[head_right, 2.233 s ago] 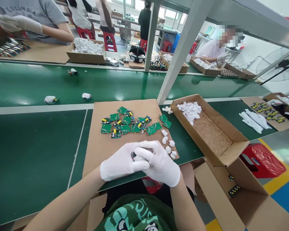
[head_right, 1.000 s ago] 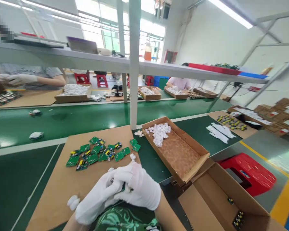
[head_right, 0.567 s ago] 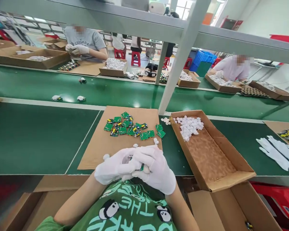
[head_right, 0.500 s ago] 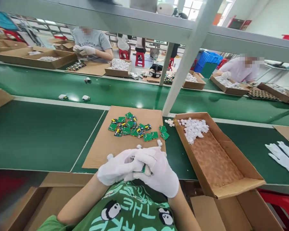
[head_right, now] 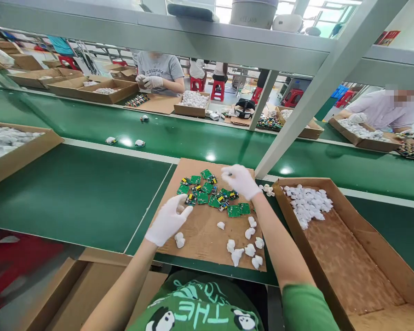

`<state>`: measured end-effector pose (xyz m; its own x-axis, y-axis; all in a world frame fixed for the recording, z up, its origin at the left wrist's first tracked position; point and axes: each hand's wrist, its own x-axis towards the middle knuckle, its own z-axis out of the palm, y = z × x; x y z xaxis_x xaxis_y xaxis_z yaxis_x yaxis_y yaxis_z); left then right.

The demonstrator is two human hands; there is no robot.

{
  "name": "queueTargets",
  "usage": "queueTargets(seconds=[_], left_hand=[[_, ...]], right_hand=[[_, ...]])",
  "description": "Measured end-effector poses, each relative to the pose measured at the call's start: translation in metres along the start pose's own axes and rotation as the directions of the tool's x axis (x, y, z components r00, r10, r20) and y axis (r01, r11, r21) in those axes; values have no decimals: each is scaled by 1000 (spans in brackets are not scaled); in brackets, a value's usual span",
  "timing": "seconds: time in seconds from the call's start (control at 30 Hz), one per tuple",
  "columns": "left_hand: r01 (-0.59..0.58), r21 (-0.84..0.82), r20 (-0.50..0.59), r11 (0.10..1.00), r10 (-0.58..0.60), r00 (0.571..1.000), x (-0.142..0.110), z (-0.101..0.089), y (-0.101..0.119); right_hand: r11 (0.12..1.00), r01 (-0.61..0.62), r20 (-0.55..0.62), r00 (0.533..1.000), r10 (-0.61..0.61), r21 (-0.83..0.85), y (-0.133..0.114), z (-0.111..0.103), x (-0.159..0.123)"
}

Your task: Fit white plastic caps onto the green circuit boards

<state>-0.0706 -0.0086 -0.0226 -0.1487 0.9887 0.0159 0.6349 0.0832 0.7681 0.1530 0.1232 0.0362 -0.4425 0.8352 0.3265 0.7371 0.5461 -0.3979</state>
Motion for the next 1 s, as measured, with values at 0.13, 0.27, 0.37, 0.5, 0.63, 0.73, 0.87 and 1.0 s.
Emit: queueTargets(seconds=[0.13,0.27,0.37,0.5,0.63,0.73,0.87,1.0], left_hand=[[-48,153,15,987,46,999,17,7,-12],[-61,241,89,969,41,995,25,12,-7],[-56,226,114,972,31,993,32,14,-3],[-31,98,82,995,23,996,36,9,-6],[46,-138,-25,989,-50,998,28,-7,-12],[100,-407,-58,908,-135,989,9,-18,-13],[167,-730,42,663,-200,979,-24,-21,-8],[258,-866,189,428,-199,962,-44,-9,5]], right_hand=[[956,-250,71,962,264,-155,39,5,52],[947,-252,161,945,285,-200,19,10,33],[983,-127,264,951,157,-129,-36,21,-22],[1000,-24,461,887,17,10,-112,58,-97],[989,-91,488,872,25,113,-145,94,-115],[946,-167,460,888,21,278,-140,91,-109],[738,-307,413,910,42,601,-113,51,-114],[199,-395,377,918,125,897,-92,8,-132]])
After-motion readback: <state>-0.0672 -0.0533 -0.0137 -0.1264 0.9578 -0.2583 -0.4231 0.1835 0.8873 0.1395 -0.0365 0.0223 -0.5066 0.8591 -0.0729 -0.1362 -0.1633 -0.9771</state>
